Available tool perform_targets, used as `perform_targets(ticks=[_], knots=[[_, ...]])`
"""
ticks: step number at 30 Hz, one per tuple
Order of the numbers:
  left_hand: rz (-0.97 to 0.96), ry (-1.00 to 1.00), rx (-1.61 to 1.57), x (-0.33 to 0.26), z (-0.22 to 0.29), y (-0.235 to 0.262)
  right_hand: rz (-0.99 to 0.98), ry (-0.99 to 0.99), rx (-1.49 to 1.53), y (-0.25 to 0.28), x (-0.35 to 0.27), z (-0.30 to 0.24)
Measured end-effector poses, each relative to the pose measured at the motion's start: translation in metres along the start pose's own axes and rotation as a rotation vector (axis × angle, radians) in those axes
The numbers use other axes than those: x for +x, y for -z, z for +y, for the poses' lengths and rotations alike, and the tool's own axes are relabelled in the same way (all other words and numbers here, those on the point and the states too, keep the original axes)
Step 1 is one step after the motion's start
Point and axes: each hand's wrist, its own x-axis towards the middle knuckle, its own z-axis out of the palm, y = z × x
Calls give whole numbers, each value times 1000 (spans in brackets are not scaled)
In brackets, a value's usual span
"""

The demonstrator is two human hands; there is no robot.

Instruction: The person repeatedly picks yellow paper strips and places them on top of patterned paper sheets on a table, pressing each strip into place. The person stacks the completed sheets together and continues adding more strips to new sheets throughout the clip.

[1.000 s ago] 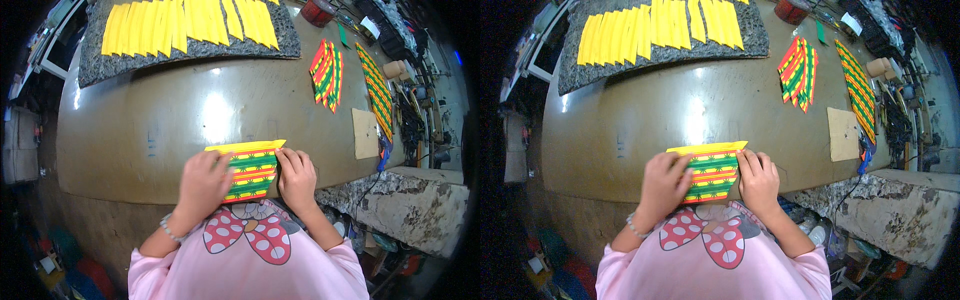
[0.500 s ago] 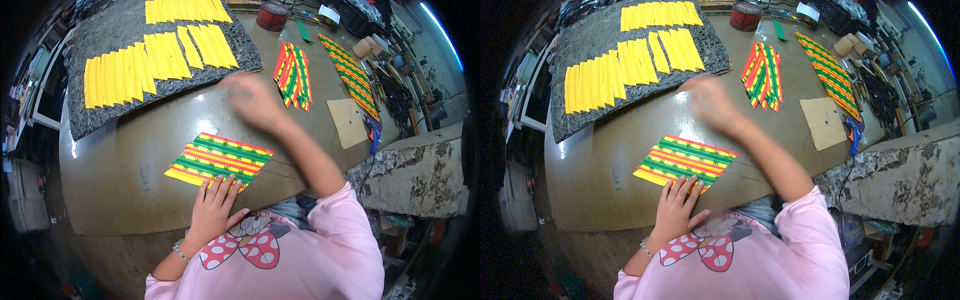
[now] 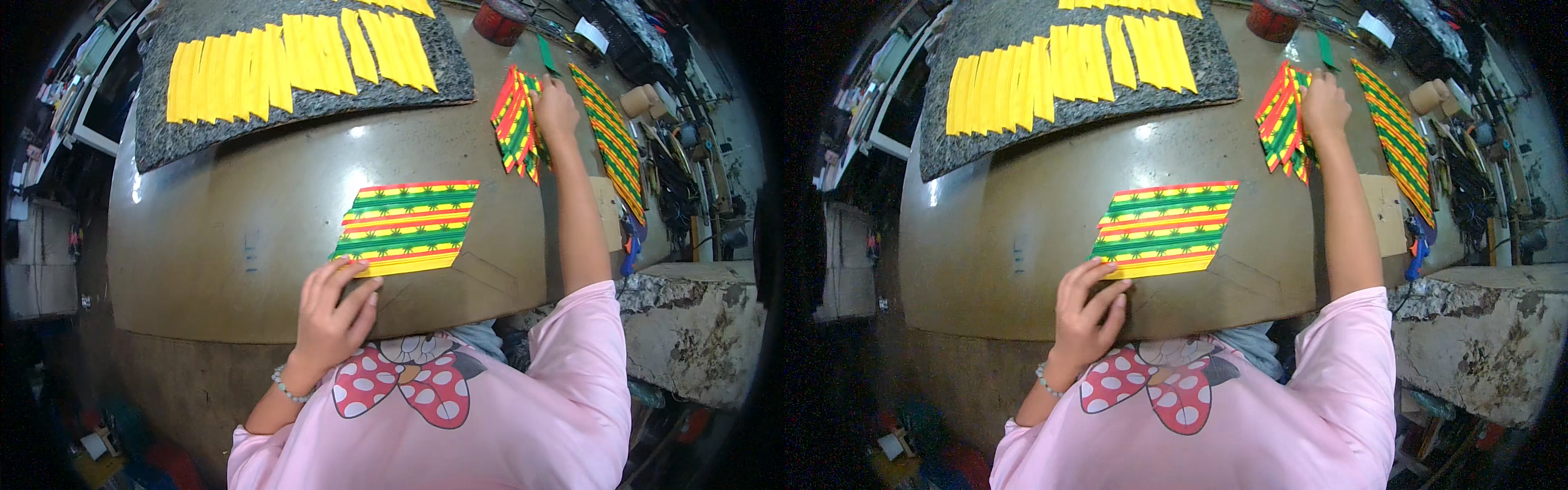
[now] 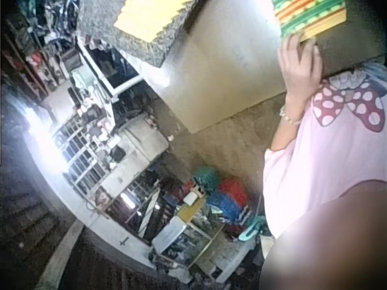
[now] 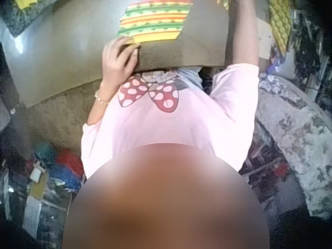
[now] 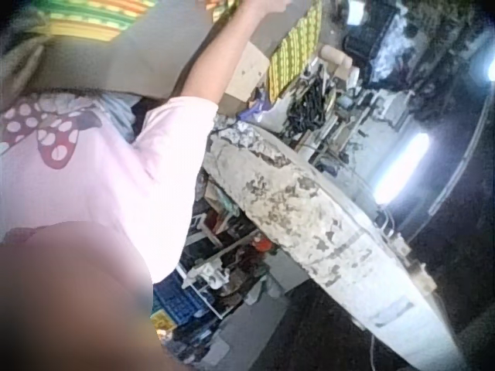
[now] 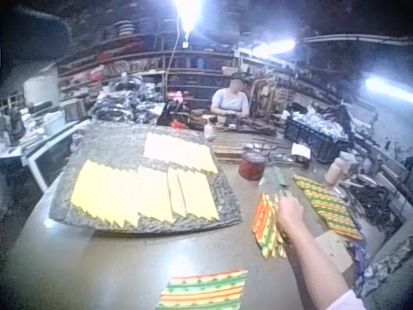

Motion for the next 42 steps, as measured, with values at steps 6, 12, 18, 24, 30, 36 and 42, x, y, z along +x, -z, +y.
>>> perform_targets(ticks=[6, 12, 18, 24, 30, 36, 42], knots=[[85, 69, 80, -9, -7, 13, -75, 165, 114, -10, 31, 22], [152, 149, 51, -5, -8, 23, -86, 266, 1096, 32, 6, 24], [251, 362, -98, -11, -11, 28, -37, 185, 1235, 173, -104, -4], [107, 378, 61, -14, -20, 20, -1154, 628, 861, 137, -219, -115], [68, 415, 48, -14, -21, 18, -1143, 505, 1003, 126, -227, -158], [3, 406, 19, -17, -25, 24, -1176, 487, 800, 111, -232, -184], [-4, 451, -171, -16, -31, 36, -1006, 552, 770, 113, -240, -185]])
